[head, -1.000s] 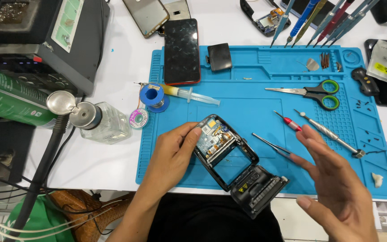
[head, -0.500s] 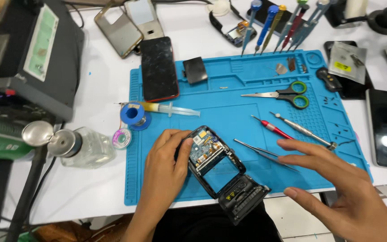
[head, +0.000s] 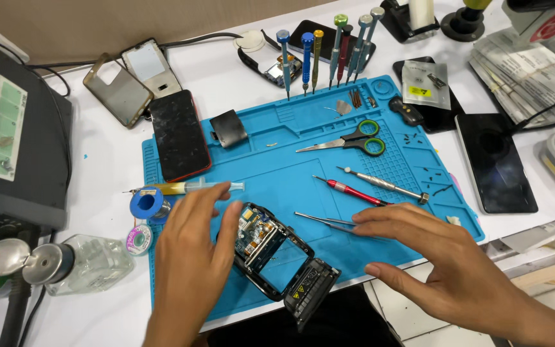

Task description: The person disassembles a black electronic device, likely a camera, on a blue work mat. They remove the back cover, disconnect a ribbon cable, and use a screwdriver to remove screws from the device's casing.

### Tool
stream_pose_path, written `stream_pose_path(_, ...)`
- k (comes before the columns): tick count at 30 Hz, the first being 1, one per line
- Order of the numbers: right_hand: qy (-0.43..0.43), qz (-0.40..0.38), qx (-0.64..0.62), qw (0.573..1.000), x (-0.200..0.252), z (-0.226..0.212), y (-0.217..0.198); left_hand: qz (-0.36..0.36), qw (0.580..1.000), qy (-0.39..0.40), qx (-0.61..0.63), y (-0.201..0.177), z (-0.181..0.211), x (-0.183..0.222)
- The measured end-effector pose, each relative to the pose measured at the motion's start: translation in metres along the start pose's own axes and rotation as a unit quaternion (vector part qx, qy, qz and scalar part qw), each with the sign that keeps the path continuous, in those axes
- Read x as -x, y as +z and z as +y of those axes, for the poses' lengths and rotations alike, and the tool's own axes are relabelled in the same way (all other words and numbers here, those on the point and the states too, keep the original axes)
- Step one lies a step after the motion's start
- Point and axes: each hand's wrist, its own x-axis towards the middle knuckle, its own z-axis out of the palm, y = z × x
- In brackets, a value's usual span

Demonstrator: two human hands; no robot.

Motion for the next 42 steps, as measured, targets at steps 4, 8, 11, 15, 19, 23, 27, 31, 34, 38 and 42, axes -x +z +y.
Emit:
stream_pose_path(4,-0.014,0.01,-0.008,1.0,0.009,0.012,0.0,-0.017,0.997,0.069,-0.035,0.016,0.006,-0.098)
stream_pose_path(8,0.001,0.047,-0.032,0.998,0.02,0.025,-0.002,-0.035,0.995,-0.03,-0.091,0.077,-0.043,-0.228)
stream_pose_path(11,0.041,0.091,-0.029,0.995,0.028,0.032,-0.006,-0.054,0.983,-0.157,-0.08,0.11,-0.075,-0.296)
stream_pose_path(15,0.097,0.085,0.012,0.992,0.043,0.068,-0.009,-0.074,0.968,-0.236,-0.031,0.148,-0.111,-0.347)
stream_pose_path(19,0.089,0.033,0.012,0.995,0.043,0.099,-0.01,-0.078,0.966,-0.248,-0.015,0.17,-0.121,-0.353)
stream_pose_path(23,0.103,0.035,-0.012,0.994,0.038,0.085,0.0,-0.024,0.97,-0.239,0.037,0.173,-0.113,-0.346)
stream_pose_path(27,0.073,0.065,0.017,0.995,0.03,0.07,0.003,0.033,0.982,-0.173,0.066,0.162,-0.105,-0.335)
stream_pose_path(31,0.08,0.079,0.007,0.994,0.023,0.049,0.009,0.113,0.987,-0.099,0.056,0.113,-0.079,-0.305)
stream_pose_path(34,0.091,0.115,0.014,0.989,0.017,0.031,0.012,0.201,0.979,0.036,-0.013,0.073,-0.064,-0.278)
stream_pose_path(38,0.061,0.109,-0.039,0.991,0.008,0.006,0.017,0.294,0.942,0.153,-0.042,0.013,-0.03,-0.219)
stream_pose_path(42,0.089,0.091,-0.078,0.989,-0.007,-0.016,0.024,0.298,0.92,0.255,-0.017,-0.032,0.0,-0.144)
